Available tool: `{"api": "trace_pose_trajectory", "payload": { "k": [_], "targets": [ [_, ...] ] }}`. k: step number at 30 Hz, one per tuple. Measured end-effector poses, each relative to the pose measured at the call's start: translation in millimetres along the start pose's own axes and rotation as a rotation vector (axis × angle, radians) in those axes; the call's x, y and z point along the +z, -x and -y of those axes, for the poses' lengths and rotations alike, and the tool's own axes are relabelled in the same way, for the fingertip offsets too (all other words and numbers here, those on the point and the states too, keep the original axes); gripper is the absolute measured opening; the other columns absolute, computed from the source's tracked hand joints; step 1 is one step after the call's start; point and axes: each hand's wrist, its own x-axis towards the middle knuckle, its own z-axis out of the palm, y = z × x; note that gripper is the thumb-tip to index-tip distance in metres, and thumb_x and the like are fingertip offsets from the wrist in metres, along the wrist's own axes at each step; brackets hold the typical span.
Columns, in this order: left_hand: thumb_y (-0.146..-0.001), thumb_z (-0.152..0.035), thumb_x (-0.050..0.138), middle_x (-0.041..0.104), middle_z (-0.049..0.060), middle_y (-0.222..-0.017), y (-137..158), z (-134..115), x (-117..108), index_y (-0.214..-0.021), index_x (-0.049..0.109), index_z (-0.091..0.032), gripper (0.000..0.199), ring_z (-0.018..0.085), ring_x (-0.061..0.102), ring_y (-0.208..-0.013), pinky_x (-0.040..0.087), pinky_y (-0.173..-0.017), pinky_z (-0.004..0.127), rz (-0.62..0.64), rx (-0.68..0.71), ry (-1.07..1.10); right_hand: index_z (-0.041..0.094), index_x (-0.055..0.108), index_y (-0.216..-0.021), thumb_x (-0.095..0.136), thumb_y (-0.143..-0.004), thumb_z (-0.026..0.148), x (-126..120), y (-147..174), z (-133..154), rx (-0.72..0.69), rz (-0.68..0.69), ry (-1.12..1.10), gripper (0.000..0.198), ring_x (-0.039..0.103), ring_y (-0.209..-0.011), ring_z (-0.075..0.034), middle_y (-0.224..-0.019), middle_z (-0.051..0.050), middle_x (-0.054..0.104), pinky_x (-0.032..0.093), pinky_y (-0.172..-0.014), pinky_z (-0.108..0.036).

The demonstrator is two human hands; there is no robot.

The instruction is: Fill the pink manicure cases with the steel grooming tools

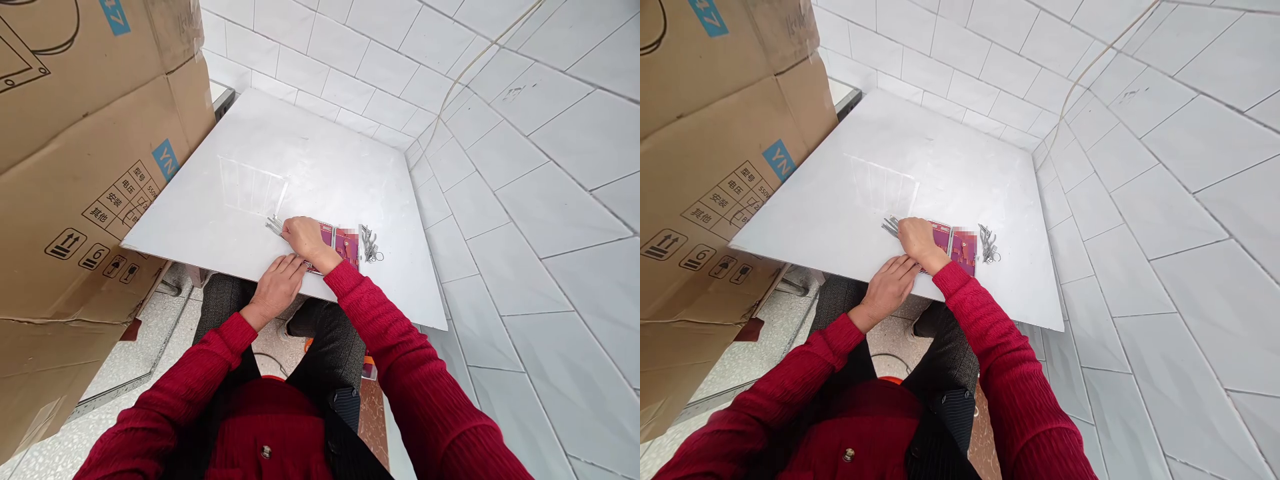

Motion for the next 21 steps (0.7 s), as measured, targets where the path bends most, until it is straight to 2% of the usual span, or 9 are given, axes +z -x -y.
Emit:
{"api": "trace_pose_trajectory", "payload": {
  "k": [11,21],
  "targets": [
    [-0.100,-0.016,0.047,0.065,0.015,-0.140,0.8,0.0,1.0,-0.138,0.062,-0.015,0.041,0.028,0.057,-0.135,0.045,-0.115,0.048,0.009,-0.012,0.013,0.020,0.076,-0.095,0.047,-0.099,0.021,4.3,6.8,-3.7,0.007,-0.067,-0.048,0.029,0.066,-0.082,-0.021,-0.098,-0.009,0.076,0.034,-0.065,-0.030],
    [-0.101,-0.016,0.047,0.066,0.013,-0.140,-0.1,-0.2,-0.7,-0.131,0.065,-0.014,0.036,0.028,0.060,-0.131,0.046,-0.114,0.046,-0.008,0.015,-0.034,0.020,0.077,-0.088,0.049,-0.095,0.017,0.5,-1.8,-8.9,0.041,-0.062,-0.058,0.028,0.064,-0.079,-0.019,-0.095,-0.009,0.076,0.028,-0.062,-0.030]
  ]
}}
